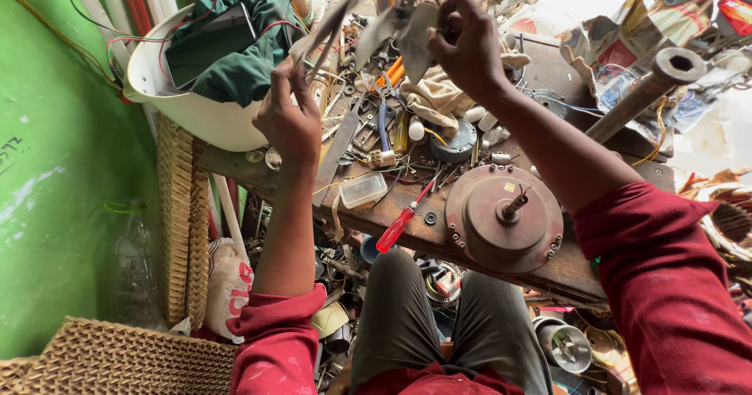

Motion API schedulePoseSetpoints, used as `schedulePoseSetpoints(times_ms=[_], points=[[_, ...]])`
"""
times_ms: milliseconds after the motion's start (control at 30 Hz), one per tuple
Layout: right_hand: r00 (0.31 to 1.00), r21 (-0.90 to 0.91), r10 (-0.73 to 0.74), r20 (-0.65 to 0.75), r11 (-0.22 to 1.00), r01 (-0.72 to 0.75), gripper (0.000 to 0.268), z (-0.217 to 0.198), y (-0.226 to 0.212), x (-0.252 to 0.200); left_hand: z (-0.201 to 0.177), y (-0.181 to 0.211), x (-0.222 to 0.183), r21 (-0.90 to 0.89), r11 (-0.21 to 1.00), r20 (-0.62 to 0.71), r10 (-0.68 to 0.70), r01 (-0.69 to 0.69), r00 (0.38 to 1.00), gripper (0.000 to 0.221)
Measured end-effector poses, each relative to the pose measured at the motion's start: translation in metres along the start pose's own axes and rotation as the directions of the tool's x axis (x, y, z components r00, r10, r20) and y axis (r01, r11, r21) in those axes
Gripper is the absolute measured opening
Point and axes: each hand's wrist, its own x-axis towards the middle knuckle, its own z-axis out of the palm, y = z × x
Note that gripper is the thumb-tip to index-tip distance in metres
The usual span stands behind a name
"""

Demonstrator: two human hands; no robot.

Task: The person works at a cluttered workbench repairing an electrical motor component. They use a hammer and screwdriver to adjust parts on a circular metal plate, then connect wires to a small white cylindrical component. The workspace contains various tools and disassembled motor parts.

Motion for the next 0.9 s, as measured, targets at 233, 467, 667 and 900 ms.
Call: schedulePoseSetpoints(times_ms=[233,467,667,900], points=[[0.995,-0.221,-0.083,0.045,0.971,0.091,0.022,0.024,-0.03,-0.008,0.013,-0.016,-0.035,0.07,0.986,0.185,-0.161,0.151,0.969,0.009],[0.853,0.068,0.416,0.314,0.887,-0.457,0.033,0.034,-0.025,-0.018,0.044,-0.015,-0.087,-0.153,0.98,0.482,0.186,-0.127,0.856,0.031],[0.693,-0.146,0.463,0.553,0.873,-0.466,0.035,0.0,-0.003,-0.043,0.023,-0.013,-0.076,0.052,0.999,0.75,-0.043,0.006,0.66,0.034],[0.742,-0.426,0.378,0.554,0.894,-0.138,0.054,-0.017,-0.018,-0.069,-0.014,0.024,-0.077,-0.251,0.963,0.685,0.103,0.101,0.721,0.031]])
